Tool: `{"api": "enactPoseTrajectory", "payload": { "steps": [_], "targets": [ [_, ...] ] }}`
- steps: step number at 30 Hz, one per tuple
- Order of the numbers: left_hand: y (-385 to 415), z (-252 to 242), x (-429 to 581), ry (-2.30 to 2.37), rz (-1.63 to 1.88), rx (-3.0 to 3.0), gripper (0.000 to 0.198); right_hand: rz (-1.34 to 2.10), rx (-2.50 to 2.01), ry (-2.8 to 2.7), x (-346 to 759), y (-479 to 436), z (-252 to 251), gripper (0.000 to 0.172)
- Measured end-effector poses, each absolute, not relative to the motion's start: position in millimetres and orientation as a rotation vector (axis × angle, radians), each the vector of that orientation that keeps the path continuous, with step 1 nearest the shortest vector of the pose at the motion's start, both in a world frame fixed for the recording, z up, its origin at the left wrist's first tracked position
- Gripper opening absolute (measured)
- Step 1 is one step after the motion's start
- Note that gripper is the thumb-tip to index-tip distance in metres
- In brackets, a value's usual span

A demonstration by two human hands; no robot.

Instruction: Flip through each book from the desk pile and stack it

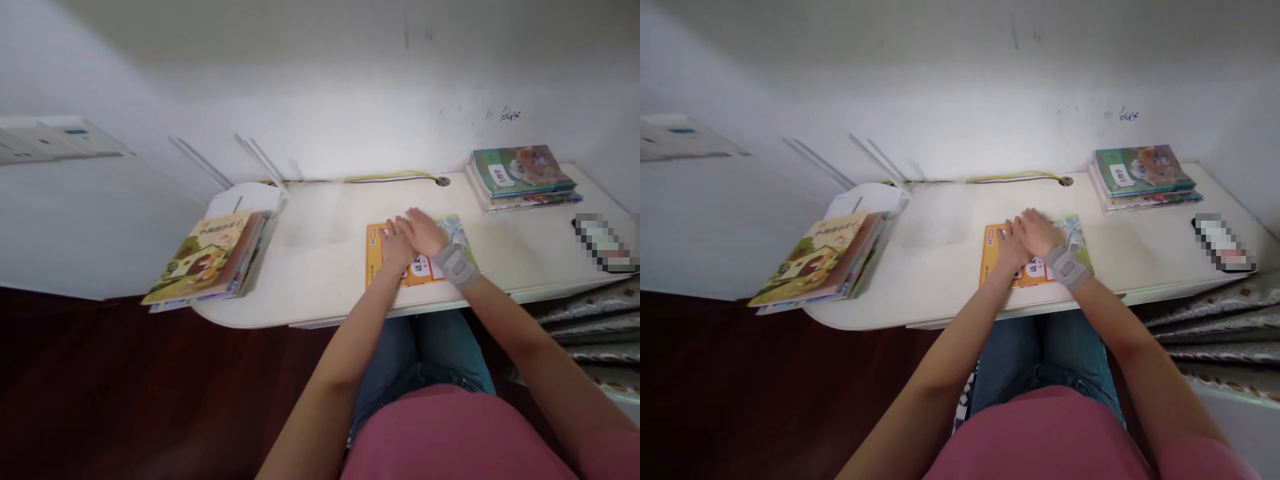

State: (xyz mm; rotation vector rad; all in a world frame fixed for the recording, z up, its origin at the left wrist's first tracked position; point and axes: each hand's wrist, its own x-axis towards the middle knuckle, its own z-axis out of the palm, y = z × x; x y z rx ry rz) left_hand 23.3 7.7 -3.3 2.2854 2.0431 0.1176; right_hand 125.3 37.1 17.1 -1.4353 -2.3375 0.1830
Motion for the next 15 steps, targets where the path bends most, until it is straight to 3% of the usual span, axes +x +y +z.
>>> {"api": "enactPoseTrajectory", "payload": {
  "steps": [6,15],
  "targets": [
    [10,-2,19,1.977,0.127,2.266,0.063,0.251,-1.519,-2.431,125,29,-1,0.054],
    [4,-9,-26,2.289,0.306,1.969,0.066,0.094,-1.865,-2.43,180,43,-7,0.065]
  ]
}}
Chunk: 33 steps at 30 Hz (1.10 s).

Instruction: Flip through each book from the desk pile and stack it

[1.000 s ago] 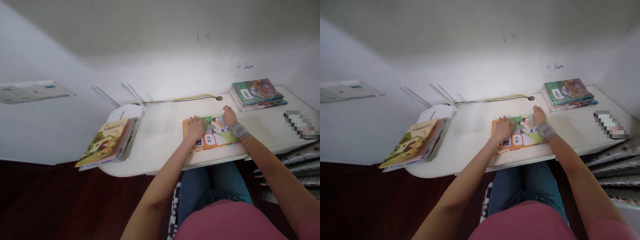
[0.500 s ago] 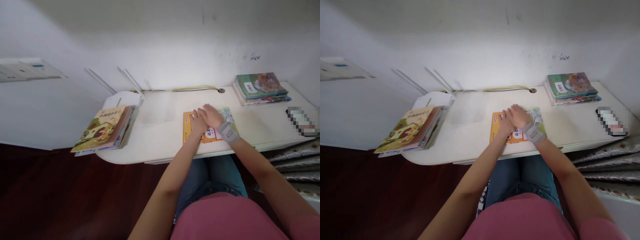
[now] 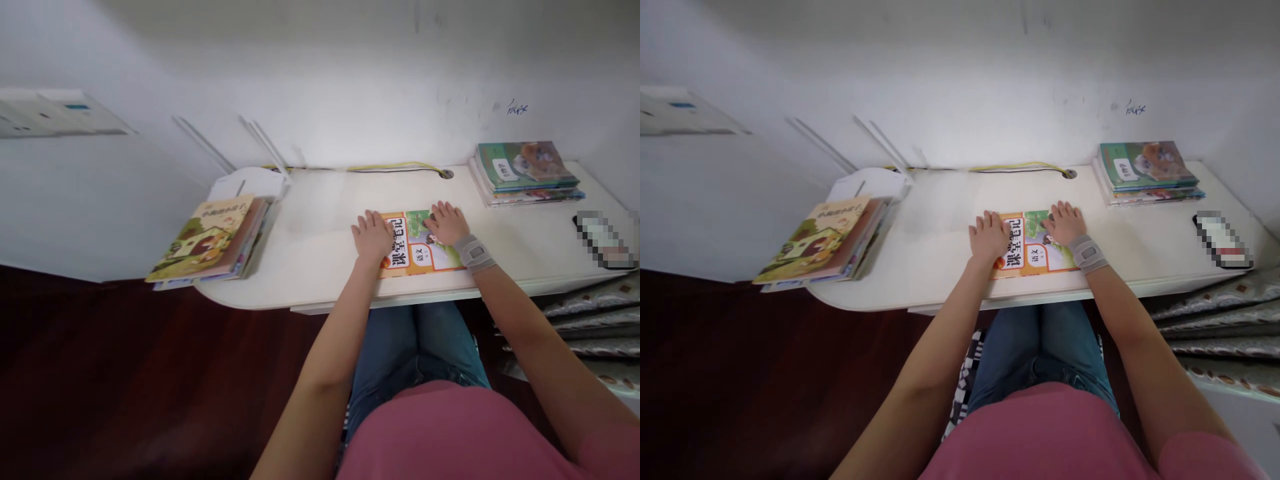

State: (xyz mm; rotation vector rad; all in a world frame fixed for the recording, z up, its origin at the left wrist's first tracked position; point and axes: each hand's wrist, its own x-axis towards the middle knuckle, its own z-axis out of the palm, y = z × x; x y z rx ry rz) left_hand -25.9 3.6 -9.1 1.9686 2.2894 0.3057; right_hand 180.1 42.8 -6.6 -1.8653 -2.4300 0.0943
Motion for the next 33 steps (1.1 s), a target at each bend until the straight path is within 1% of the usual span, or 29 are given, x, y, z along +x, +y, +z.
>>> {"api": "enactPoseTrajectory", "payload": {
  "steps": [3,5,7,9,12,15,16,20,23,25,28,33],
  "targets": [
    [-1,-8,-27,2.347,0.389,2.052,0.062,0.087,-1.975,-2.334,186,44,-8,0.066],
    [-2,-5,-20,2.202,0.423,2.269,0.059,0.072,-2.029,-2.287,190,44,-8,0.065],
    [-1,-2,-11,1.986,0.355,2.404,0.059,0.031,-2.075,-2.272,191,42,-5,0.064],
    [1,-1,-3,1.894,0.242,2.379,0.061,-0.014,-2.1,-2.294,187,41,2,0.061],
    [5,0,5,1.94,0.164,2.313,0.063,0.02,-1.982,-2.397,169,40,14,0.058],
    [7,1,11,2.048,0.184,2.292,0.058,0.137,-1.763,-2.503,138,37,21,0.05],
    [7,0,12,2.072,0.19,2.284,0.057,0.164,-1.72,-2.523,128,36,21,0.05],
    [7,-1,11,2.032,0.153,2.308,0.063,0.218,-1.609,-2.509,108,28,7,0.058],
    [8,-1,7,2.022,0.139,2.271,0.062,0.206,-1.514,-2.546,122,27,-2,0.063],
    [8,-1,2,2.027,0.194,2.25,0.06,0.151,-1.512,-2.58,140,30,-5,0.064],
    [7,-2,-14,2.096,0.286,2.19,0.061,0.075,-1.543,-2.581,166,35,-6,0.061],
    [0,-6,-45,2.217,0.303,2.054,0.065,0.043,-1.531,-2.552,187,40,-7,0.057]
  ]
}}
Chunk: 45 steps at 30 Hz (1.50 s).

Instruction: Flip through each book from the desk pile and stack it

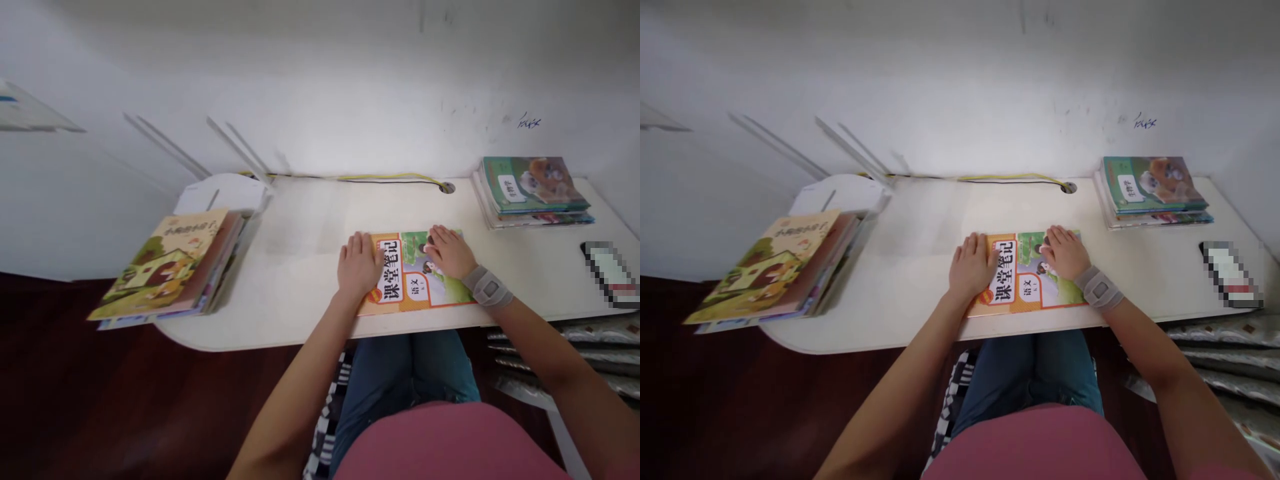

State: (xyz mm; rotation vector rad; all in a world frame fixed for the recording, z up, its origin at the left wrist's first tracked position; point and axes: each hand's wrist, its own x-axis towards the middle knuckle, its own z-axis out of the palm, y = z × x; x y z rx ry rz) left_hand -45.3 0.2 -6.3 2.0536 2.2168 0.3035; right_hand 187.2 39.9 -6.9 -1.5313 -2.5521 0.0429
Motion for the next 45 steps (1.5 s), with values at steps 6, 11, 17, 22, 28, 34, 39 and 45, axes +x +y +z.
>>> {"api": "enactPoseTrajectory", "payload": {
  "steps": [6,11,17,22,28,34,39,45],
  "targets": [
    [-5,-10,-57,2.187,0.439,2.023,0.059,0.01,-1.455,-2.551,188,40,-3,0.054],
    [0,-5,-69,1.999,0.877,1.718,0.053,-0.007,-1.417,-2.53,189,43,1,0.049],
    [29,21,-90,1.612,1.04,1.319,0.066,0.042,-1.356,-2.499,192,48,-5,0.045],
    [52,24,-101,1.301,0.848,1.178,0.065,0.076,-1.379,-2.472,193,48,-5,0.044],
    [51,14,-103,1.281,0.899,1.054,0.041,0.085,-1.378,-2.43,207,53,6,0.04],
    [41,24,-102,1.343,0.975,1.098,0.034,0.28,-1.266,-2.292,239,61,21,0.032],
    [37,30,-102,1.435,0.989,1.16,0.03,0.661,-1.244,-2.075,254,60,38,0.028],
    [34,37,-102,1.367,1.107,1.191,0.024,0.813,-1.296,-1.911,250,54,51,0.04]
  ]
}}
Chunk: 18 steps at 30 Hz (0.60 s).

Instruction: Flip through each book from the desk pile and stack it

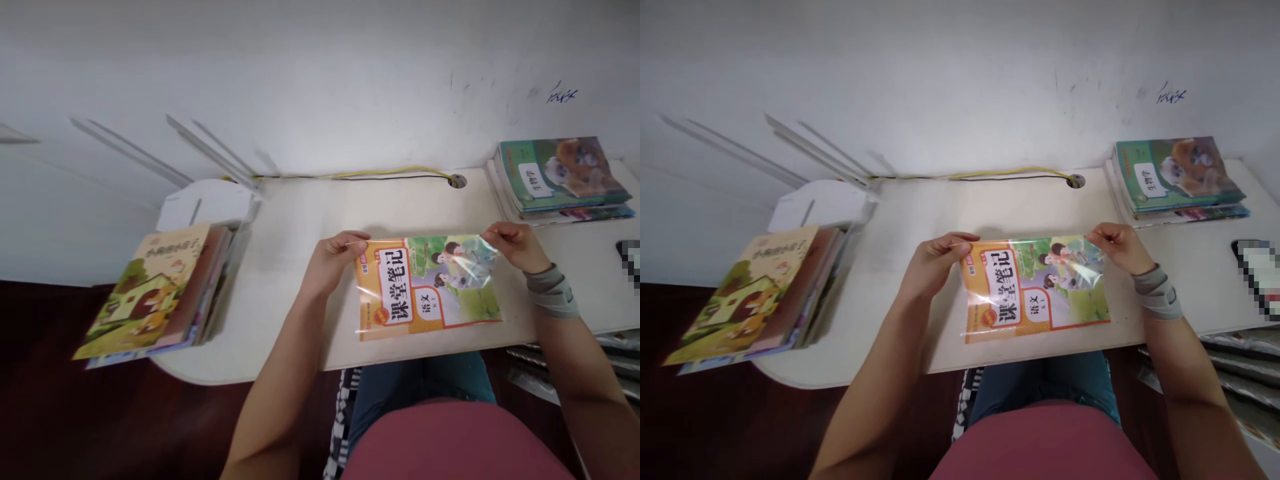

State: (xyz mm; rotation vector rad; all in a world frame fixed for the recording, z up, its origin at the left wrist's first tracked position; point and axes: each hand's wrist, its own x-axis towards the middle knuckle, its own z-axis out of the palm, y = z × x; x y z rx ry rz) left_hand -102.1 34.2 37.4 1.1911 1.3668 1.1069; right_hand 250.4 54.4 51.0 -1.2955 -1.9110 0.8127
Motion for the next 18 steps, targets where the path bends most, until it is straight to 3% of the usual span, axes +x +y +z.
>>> {"api": "enactPoseTrajectory", "payload": {
  "steps": [7,11,14,18],
  "targets": [
    [41,26,-93,1.704,0.87,1.279,0.037,0.585,-1.682,-1.726,235,68,33,0.055],
    [47,23,-85,2.141,0.397,1.653,0.037,0.197,-2.073,-1.978,229,77,15,0.049],
    [48,22,-81,2.238,0.143,1.713,0.041,0.094,-2.22,-2.096,225,79,10,0.05],
    [45,19,-76,2.246,0.298,1.906,0.037,0.061,-2.291,-2.11,219,77,13,0.053]
  ]
}}
